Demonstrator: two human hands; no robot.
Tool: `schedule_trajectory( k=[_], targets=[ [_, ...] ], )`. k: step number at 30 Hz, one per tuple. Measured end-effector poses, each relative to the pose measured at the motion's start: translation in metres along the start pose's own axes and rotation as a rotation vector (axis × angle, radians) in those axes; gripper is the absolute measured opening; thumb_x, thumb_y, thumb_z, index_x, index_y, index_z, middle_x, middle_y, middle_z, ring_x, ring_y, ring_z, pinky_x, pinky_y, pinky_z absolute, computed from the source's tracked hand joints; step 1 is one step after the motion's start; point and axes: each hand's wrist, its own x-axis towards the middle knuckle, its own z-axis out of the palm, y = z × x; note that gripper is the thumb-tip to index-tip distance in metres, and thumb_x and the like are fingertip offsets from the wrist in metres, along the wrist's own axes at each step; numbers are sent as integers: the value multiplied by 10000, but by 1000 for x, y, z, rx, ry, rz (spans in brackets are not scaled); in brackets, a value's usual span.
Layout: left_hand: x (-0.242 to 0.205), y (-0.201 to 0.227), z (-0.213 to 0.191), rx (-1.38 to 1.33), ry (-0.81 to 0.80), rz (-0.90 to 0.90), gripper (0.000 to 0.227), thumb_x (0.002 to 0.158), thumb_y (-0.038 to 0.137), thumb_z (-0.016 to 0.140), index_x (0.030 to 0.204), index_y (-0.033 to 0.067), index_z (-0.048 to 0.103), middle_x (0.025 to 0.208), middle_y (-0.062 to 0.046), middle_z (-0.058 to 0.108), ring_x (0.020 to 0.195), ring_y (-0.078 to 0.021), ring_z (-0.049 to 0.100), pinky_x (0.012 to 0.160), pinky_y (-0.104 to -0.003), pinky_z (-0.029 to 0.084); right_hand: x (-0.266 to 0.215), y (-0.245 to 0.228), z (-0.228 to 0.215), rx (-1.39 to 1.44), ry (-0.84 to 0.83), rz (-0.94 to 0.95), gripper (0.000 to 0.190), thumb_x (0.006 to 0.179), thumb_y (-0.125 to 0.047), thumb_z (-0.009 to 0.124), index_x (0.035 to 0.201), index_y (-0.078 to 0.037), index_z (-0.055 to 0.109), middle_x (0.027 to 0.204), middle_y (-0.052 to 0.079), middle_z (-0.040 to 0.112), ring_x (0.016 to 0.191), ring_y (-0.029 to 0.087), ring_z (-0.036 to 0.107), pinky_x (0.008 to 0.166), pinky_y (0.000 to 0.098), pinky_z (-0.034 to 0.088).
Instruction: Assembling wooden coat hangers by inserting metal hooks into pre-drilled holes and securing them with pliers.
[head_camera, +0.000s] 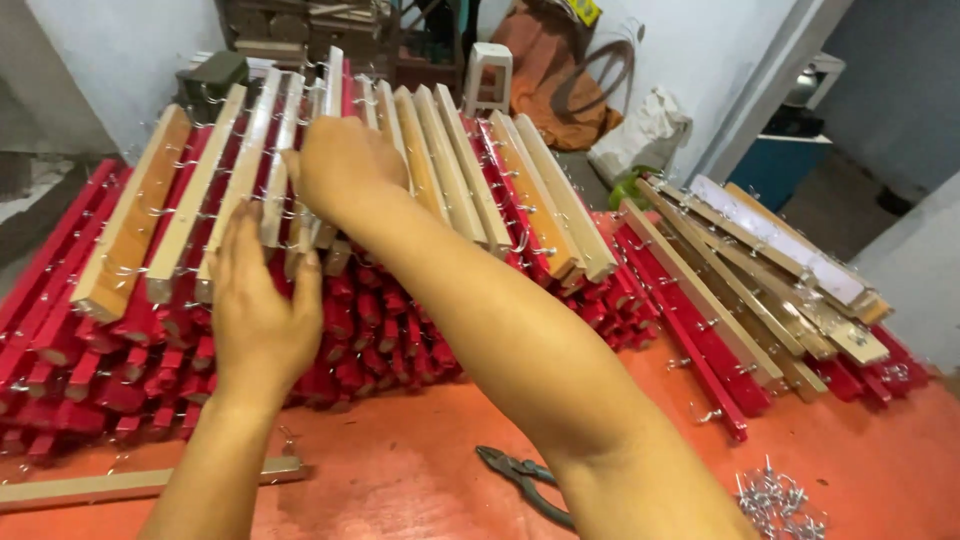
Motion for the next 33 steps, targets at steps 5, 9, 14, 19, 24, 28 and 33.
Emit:
schedule_trajectory(
  k=[5,9,14,19,24,28,33],
  targets=[
    [1,35,-14,-15,38,173,550,1023,-13,555,1487,-204,332,1507,-429,405,1403,-569,388,1186,-581,298,-59,26,-22,143,204,-268,527,890,-519,369,982,-52,595,841,191,738,818,472,697,587,625,485],
    [-8,91,-7,-93,64,190,469,1138,23,540,1504,-197,346,1503,-384,414,1410,-536,422,1186,-585,356,-133,88,-37,161,570,-468,304,944,-383,494,1007,-95,568,885,95,675,728,410,677,456,583,434],
    [-18,147,33,-372,0,244,453,1074,24,543,1449,-145,354,1460,-318,406,1424,-455,413,1240,-517,370,-180,189,-60,-77,678,-361,336,1008,-338,611,1249,-106,595,1145,60,719,739,236,720,541,394,548],
    [-28,204,95,-497,-123,221,438,1014,144,557,1379,-70,442,1392,-244,505,1343,-392,475,1181,-484,379,-202,299,-99,-111,605,-101,314,985,-281,608,1206,-59,631,1085,127,690,853,287,710,710,442,567],
    [-42,255,170,-728,-243,191,347,980,163,552,1274,-21,527,1231,-181,570,1164,-327,557,1050,-428,431,-223,416,-127,-235,566,206,308,984,-342,612,1078,-56,678,934,116,691,844,318,655,721,470,501],
    [-56,282,236,-868,-441,-57,364,923,119,655,1243,-31,571,1130,-249,627,976,-428,680,796,-470,560,-239,483,-135,-291,474,503,341,935,-400,676,1063,-86,716,848,80,727,887,352,731,777,518,567],
    [-75,298,331,-794,-776,-384,411,879,269,691,1240,87,615,1159,-109,689,1008,-274,729,856,-396,574,-249,523,-133,-142,366,683,452,917,-457,666,1113,-53,717,966,113,765,1017,377,713,864,532,551]
  ],
)
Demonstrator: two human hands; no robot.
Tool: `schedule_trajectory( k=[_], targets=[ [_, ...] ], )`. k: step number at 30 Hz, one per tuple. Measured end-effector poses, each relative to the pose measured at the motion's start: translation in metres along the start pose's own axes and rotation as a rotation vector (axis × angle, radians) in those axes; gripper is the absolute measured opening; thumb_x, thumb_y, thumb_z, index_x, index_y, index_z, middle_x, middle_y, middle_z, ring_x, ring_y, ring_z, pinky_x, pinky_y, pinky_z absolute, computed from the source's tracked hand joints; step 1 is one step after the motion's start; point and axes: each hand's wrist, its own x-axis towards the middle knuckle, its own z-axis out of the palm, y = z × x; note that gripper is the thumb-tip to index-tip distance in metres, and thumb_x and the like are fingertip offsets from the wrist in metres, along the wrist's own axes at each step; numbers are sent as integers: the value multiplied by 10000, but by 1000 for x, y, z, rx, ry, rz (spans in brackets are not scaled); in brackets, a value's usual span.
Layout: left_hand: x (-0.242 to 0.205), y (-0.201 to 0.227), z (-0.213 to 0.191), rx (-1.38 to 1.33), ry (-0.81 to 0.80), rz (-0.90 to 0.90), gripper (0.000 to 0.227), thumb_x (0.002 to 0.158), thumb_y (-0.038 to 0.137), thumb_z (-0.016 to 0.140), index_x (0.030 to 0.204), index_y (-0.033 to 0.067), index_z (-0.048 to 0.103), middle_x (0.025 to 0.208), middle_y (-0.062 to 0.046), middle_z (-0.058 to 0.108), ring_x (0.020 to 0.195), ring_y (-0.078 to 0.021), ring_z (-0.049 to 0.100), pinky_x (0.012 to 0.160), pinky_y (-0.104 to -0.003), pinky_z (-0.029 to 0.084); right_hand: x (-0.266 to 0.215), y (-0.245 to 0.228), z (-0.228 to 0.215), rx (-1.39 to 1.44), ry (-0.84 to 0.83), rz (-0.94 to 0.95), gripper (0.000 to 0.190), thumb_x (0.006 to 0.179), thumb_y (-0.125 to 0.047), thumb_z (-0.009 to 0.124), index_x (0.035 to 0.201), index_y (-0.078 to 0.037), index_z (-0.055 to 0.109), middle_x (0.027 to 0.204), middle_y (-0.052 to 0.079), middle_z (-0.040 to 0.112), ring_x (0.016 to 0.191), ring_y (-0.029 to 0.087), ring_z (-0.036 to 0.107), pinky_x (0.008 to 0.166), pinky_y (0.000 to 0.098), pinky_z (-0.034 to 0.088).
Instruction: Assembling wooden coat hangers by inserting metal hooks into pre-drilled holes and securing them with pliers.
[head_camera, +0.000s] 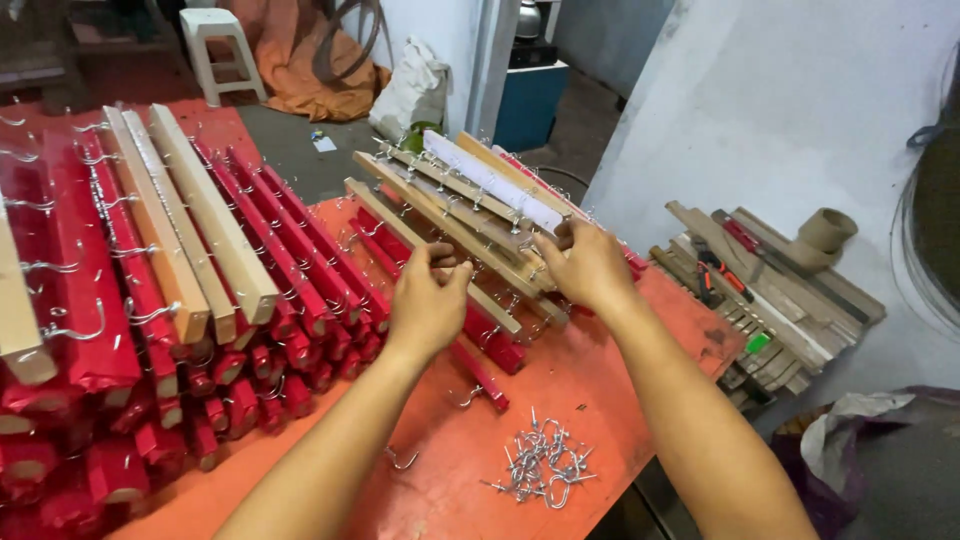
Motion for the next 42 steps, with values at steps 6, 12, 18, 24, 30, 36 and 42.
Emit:
schedule_trajectory(
  k=[6,12,18,24,30,36,42],
  targets=[
    [41,-17,38,128,-59,-232,488,832,390,690,1237,119,659,1168,-73,728,1179,-266,658,982,-406,522,0,-2,-18,109,67,83,371,942,-415,622,1069,-76,701,927,102,765,1010,350,713,875,509,548],
    [34,7,50,279,-112,-356,517,809,434,679,1195,91,689,1142,-69,733,1180,-242,654,995,-388,516,-7,-3,-23,131,7,65,325,903,-388,644,1035,-98,708,894,99,767,1009,358,714,884,507,551],
    [50,10,52,337,-157,-370,556,838,353,665,1147,-108,703,1141,-235,721,1184,-371,644,995,-465,519,12,13,-24,122,185,2,330,918,-340,663,1104,-68,643,915,155,699,988,389,695,869,522,543],
    [96,-43,75,296,-150,-371,378,885,332,721,871,-45,741,618,-90,725,618,-242,753,635,-407,609,23,0,-18,148,-11,29,439,903,-385,660,1155,-26,670,966,176,710,1068,406,678,946,525,521],
    [82,-36,76,366,-84,-389,398,828,297,724,988,-67,740,945,-186,766,1055,-333,709,864,-453,566,32,3,-2,-47,-82,31,427,930,-391,626,1203,-65,662,1056,177,733,1094,385,691,945,494,546],
    [68,-26,78,478,-49,-335,597,846,426,674,1089,-117,722,1148,-243,722,1197,-372,633,991,-468,521,25,1,7,-51,-107,60,446,938,-397,586,1262,-95,631,1087,177,724,1103,396,685,923,529,554],
    [65,-21,76,259,81,-396,566,795,386,730,1074,-106,718,1138,-256,713,1202,-378,624,966,-477,527,14,-5,6,-24,-48,5,398,979,-379,545,1240,-84,598,1049,249,718,1049,475,684,880,581,554]
  ],
)
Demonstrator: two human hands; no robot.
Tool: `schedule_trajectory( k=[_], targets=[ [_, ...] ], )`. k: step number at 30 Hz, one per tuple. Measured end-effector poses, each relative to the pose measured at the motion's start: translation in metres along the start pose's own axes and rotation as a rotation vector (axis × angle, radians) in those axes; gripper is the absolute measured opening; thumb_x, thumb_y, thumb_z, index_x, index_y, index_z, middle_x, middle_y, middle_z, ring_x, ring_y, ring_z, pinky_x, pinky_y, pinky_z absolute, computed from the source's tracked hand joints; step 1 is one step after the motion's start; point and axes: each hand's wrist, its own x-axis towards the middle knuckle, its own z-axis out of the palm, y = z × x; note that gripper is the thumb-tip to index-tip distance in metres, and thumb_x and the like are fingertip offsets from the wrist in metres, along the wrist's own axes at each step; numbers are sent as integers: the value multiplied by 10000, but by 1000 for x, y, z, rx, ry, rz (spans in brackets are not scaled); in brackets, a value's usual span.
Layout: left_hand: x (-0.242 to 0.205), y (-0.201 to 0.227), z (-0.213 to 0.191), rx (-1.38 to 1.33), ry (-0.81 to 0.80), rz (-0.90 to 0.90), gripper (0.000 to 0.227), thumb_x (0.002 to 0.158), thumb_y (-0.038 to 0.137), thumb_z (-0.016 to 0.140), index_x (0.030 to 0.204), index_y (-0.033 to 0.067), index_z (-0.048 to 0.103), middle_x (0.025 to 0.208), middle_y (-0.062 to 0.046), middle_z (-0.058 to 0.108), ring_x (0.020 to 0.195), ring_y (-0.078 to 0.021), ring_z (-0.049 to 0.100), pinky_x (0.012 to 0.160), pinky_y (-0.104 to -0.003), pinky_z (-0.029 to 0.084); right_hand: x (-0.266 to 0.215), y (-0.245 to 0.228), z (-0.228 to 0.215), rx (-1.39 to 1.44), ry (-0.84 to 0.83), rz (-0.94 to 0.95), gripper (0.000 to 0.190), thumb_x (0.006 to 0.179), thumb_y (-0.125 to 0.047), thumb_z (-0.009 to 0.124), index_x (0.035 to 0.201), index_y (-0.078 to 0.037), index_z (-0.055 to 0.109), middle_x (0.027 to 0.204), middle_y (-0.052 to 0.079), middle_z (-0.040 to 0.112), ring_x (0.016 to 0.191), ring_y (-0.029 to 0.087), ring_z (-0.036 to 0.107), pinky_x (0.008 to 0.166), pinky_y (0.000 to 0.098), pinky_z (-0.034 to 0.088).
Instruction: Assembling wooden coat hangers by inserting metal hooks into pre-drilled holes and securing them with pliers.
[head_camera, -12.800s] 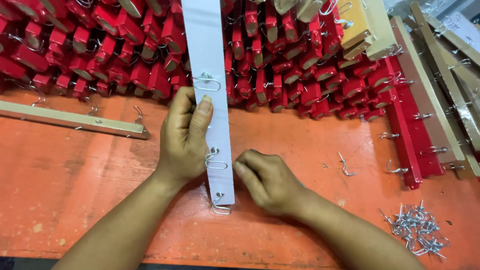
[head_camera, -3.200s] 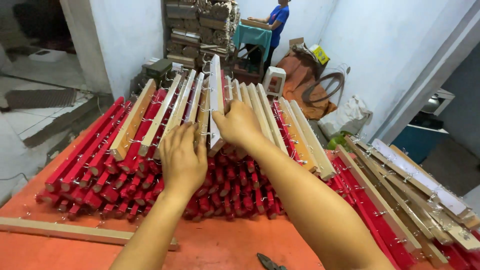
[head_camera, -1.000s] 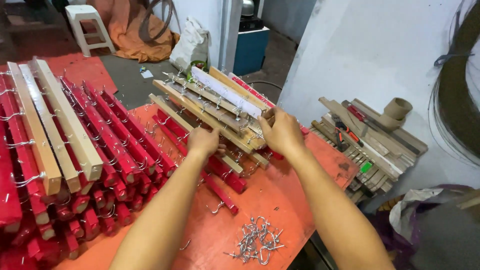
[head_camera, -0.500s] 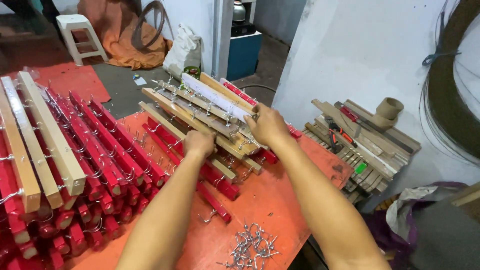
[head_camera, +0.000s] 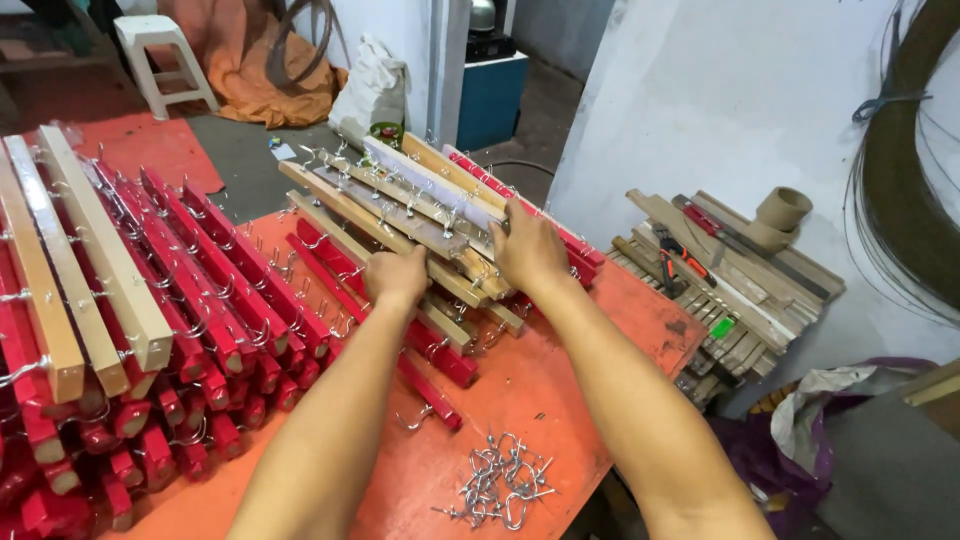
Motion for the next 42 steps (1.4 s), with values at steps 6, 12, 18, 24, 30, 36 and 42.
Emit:
schedule_trajectory(
  k=[6,12,18,24,30,36,42],
  targets=[
    [-2,2,-12,-125,78,-66,543,782,362,742,1070,-98,718,1136,-252,716,1194,-362,633,965,-462,529,0,-1,8,-23,46,19,382,996,-386,533,1227,-84,573,1012,270,714,1004,491,696,832,584,575],
    [-7,-3,-15,-139,78,-56,530,745,355,736,1038,-87,732,1124,-244,718,1193,-390,625,975,-491,509,-10,-30,-8,-7,99,-114,360,999,-271,525,1319,-107,510,1074,265,682,1032,487,681,812,599,567],
    [-1,-13,-10,-152,79,11,455,812,364,706,942,-70,751,1056,-268,731,1164,-422,630,963,-498,504,-26,-67,-25,6,-207,-151,618,896,-524,602,1182,21,659,1121,298,699,1131,480,655,947,584,521],
    [3,-17,-5,-183,99,2,353,759,363,686,879,47,788,892,-179,759,1022,-374,700,845,-466,547,-10,-58,8,111,-141,-46,562,870,-502,618,1069,10,734,1063,238,727,1148,409,655,967,506,529],
    [18,-34,2,-373,121,22,254,777,207,686,833,-34,747,704,-169,732,694,-284,747,574,-409,609,-7,-40,44,310,-49,96,467,849,-551,625,768,-117,777,831,141,758,967,346,730,861,437,552],
    [6,-41,-5,-289,106,11,316,766,292,717,880,1,757,730,-126,751,847,-293,750,764,-441,574,-20,-56,45,493,76,157,430,845,-532,649,862,-121,772,901,113,766,1020,281,720,859,404,552],
    [2,-45,-7,-376,99,-17,326,765,240,707,958,-23,728,640,-76,721,602,-171,738,668,-314,573,-12,-56,52,981,172,261,377,845,-260,743,1059,35,646,947,227,692,824,271,754,715,327,656]
  ],
)
